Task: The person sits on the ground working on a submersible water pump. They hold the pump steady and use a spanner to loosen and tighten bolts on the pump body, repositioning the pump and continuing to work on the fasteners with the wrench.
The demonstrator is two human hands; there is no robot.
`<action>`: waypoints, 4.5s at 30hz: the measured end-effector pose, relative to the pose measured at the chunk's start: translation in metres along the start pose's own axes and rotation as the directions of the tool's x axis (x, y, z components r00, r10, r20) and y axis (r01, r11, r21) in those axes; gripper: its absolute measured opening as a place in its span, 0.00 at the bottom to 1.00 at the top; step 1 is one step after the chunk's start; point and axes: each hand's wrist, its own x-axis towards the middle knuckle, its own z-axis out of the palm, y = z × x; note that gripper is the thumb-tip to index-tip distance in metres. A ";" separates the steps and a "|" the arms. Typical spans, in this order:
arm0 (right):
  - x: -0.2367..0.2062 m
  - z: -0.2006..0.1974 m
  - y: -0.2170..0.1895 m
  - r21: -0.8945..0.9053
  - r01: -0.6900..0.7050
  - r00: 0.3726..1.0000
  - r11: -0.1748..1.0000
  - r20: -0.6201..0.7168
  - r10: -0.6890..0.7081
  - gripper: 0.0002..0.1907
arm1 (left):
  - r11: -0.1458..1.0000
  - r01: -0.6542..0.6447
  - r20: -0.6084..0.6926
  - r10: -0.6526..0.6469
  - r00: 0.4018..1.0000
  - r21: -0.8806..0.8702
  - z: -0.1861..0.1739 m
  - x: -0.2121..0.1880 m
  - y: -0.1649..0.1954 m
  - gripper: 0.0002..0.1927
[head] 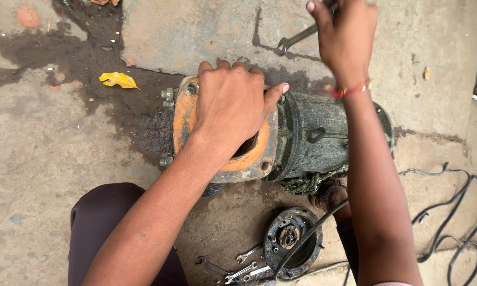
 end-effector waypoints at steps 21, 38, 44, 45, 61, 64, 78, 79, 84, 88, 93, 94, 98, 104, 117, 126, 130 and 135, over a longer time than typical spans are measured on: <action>-0.149 -0.027 -0.148 -0.369 -0.346 0.938 0.863 -0.125 0.322 0.15 | 0.999 0.026 -0.061 -0.028 0.998 -0.043 0.001 -0.014 -0.002 0.33; 0.041 0.098 0.046 -0.162 -0.394 0.565 0.905 0.734 0.377 0.15 | 0.998 -0.005 -0.073 0.001 0.997 -0.059 0.003 0.001 -0.002 0.31; -0.024 -0.019 -0.057 -0.112 -0.169 0.986 0.979 -0.012 0.169 0.12 | 1.000 0.003 -0.012 -0.003 1.000 -0.021 0.000 -0.004 -0.001 0.32; -0.046 -0.035 -0.079 -0.073 -0.269 0.962 0.960 -0.076 0.263 0.12 | 1.000 0.001 0.004 -0.001 1.000 -0.030 0.000 -0.005 -0.001 0.32; -0.169 -0.014 -0.165 -0.222 -0.374 0.897 0.901 -0.334 0.290 0.05 | 0.999 0.025 0.053 -0.023 0.998 -0.033 -0.006 -0.012 -0.002 0.33; -0.164 -0.010 -0.160 -0.242 -0.366 0.906 0.898 -0.312 0.285 0.06 | 0.999 0.025 -0.043 -0.027 0.999 -0.043 -0.006 -0.013 -0.002 0.31; 0.024 0.052 0.027 -0.268 -0.530 0.553 0.804 0.610 0.568 0.13 | 0.999 0.034 -0.004 -0.034 0.999 -0.009 -0.002 -0.002 -0.004 0.31; 0.030 0.073 0.037 -0.287 -0.536 0.450 0.794 0.698 0.556 0.12 | 0.999 0.032 0.010 -0.032 0.999 -0.015 -0.003 0.000 -0.004 0.31; 0.041 0.145 0.049 -0.283 -0.420 0.151 0.862 0.915 0.374 0.12 | 0.996 0.047 0.092 -0.040 0.995 -0.076 -0.004 0.006 -0.003 0.31; 0.054 0.115 0.035 -0.183 -0.263 0.473 0.947 0.831 0.292 0.11 | 0.997 0.021 -0.002 -0.021 1.000 -0.069 -0.004 0.004 -0.004 0.30; -0.004 -0.014 -0.036 -0.103 -0.229 0.960 0.968 0.144 0.242 0.14 | 0.997 0.024 0.062 -0.020 0.998 -0.067 -0.006 -0.002 -0.005 0.32; -0.029 -0.034 -0.060 -0.034 -0.364 0.928 0.931 0.072 0.365 0.14 | 0.998 0.035 0.088 -0.030 0.996 -0.061 -0.006 -0.003 -0.005 0.32; -0.113 -0.056 -0.135 -0.060 -0.437 0.878 0.898 -0.244 0.411 0.08 | 1.000 0.012 -0.006 -0.012 1.000 -0.029 -0.009 -0.010 -0.003 0.32; -0.145 -0.036 -0.148 -0.108 -0.432 0.881 0.896 -0.265 0.392 0.06 | 0.999 0.035 0.063 -0.033 0.997 -0.034 -0.012 -0.015 -0.002 0.34; -0.125 -0.027 -0.129 -0.214 -0.342 0.940 0.915 -0.082 0.332 0.10 | 0.999 0.025 -0.010 -0.026 1.000 -0.028 -0.006 -0.013 -0.006 0.32; 0.021 0.060 0.026 -0.165 -0.498 0.607 0.851 0.635 0.478 0.14 | 1.000 0.023 0.002 -0.023 1.000 -0.008 -0.001 -0.002 -0.008 0.32; 0.040 0.130 0.050 -0.225 -0.506 0.179 0.833 0.917 0.356 0.15 | 0.995 0.036 0.023 -0.034 0.999 -0.097 0.001 0.005 -0.010 0.30; 0.051 0.103 0.040 -0.086 -0.454 0.487 0.887 0.810 0.328 0.14 | 0.991 0.018 -0.018 -0.021 1.000 -0.134 -0.001 0.003 -0.008 0.29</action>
